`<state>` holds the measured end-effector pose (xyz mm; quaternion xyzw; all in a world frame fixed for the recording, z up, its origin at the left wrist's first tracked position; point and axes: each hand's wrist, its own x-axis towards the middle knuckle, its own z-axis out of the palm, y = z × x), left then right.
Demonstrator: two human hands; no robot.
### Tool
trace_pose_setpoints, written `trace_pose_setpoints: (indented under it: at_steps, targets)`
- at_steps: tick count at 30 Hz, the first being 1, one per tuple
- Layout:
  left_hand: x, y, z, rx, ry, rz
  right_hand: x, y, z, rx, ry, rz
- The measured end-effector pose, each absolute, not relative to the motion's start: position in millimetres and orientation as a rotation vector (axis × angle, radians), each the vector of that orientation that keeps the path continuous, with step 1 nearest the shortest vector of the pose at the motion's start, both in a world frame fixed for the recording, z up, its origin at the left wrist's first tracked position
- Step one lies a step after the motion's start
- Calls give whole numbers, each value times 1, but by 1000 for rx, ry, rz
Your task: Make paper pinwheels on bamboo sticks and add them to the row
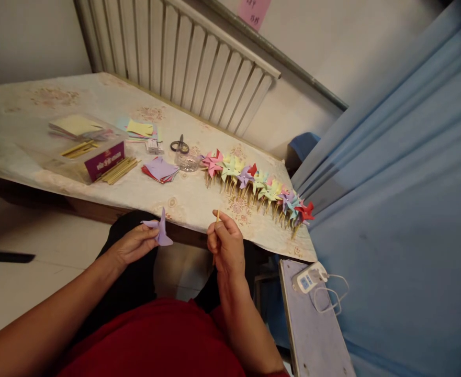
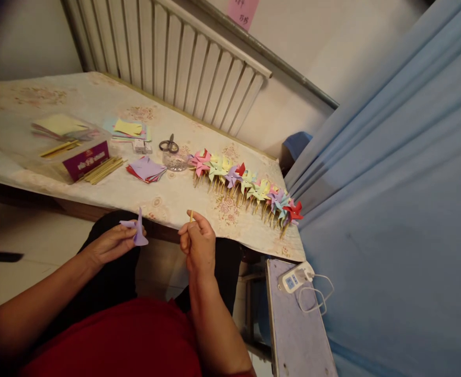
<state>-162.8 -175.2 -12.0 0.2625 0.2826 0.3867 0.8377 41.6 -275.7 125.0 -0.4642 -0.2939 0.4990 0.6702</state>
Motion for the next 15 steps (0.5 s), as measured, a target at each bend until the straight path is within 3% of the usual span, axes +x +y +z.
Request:
trace_pose_setpoints:
  at_steps: [15]
  targets:
    - [-166,-173,-18,535,559,810,44,-276,124,-1099,-623,1076]
